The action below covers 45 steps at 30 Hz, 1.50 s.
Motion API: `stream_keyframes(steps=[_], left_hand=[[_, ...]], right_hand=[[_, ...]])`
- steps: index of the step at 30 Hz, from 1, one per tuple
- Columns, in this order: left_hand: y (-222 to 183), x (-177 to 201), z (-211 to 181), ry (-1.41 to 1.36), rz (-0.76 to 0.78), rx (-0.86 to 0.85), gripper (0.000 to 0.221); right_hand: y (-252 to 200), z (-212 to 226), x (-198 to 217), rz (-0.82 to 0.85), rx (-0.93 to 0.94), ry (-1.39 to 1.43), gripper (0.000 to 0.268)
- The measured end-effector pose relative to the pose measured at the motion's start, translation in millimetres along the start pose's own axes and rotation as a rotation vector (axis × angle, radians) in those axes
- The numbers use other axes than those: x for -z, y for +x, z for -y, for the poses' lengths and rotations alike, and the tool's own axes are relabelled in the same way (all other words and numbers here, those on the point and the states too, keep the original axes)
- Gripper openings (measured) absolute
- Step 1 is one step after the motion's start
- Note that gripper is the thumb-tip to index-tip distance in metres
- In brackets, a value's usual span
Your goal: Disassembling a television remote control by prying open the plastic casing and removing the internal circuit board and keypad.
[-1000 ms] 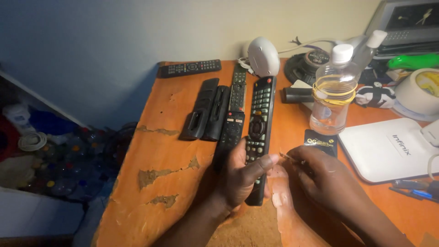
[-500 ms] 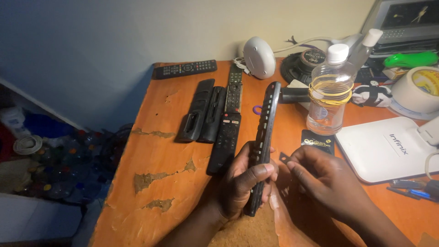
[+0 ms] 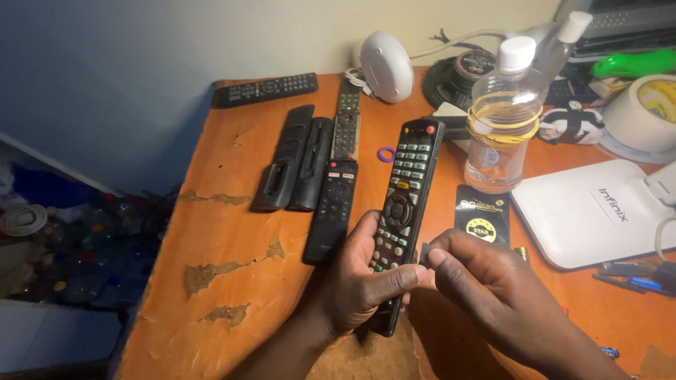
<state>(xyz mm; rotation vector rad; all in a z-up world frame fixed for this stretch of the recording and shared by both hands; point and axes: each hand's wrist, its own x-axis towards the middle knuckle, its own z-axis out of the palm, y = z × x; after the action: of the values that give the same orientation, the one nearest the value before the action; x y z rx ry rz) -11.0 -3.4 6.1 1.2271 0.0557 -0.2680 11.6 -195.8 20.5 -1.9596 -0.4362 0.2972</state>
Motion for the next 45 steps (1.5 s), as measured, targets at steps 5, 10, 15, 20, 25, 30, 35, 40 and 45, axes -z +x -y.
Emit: stream_keyframes(steps=[5,10,15,20,25,30,35,40,45], left_hand=[[1,1,4,0.0,0.028,-0.014,0.048],[1,1,3,-0.006,0.029,-0.014,0.05],[3,3,5,0.026,0.046,0.031,0.051],[3,0,5,0.133,0.016,0.023,0.057],[4,-2,8,0.136,0.016,0.083,0.056],[-3,-10,-12,0.149,0.002,0.153,0.055],[-5,-10,-13,0.377,-0.053,0.053,0.051],[-7,-16,-21,0.385,-0.094,0.087,0.046],[-7,-13,-16,0.48,-0.093,-0.022,0.043]], right_hand=[[0,-1,1,0.002,0.035,-0.084,0.043],[1,-6,2,-0.018,0.015,-0.163,0.037],[3,-11,0,0.007,-0.095,-0.174,0.04],[6,-30,-6,0.0,-0.094,-0.132,0.043],[8,-37,-9,-0.052,0.014,-0.278,0.042],[7,-32,-8,-0.061,0.024,-0.269,0.043],[8,-31,-11,-0.067,-0.002,-0.268,0.037],[6,-36,-14,-0.106,0.065,-0.437,0.029],[5,-36,-16,-0.142,0.154,-0.48,0.026]])
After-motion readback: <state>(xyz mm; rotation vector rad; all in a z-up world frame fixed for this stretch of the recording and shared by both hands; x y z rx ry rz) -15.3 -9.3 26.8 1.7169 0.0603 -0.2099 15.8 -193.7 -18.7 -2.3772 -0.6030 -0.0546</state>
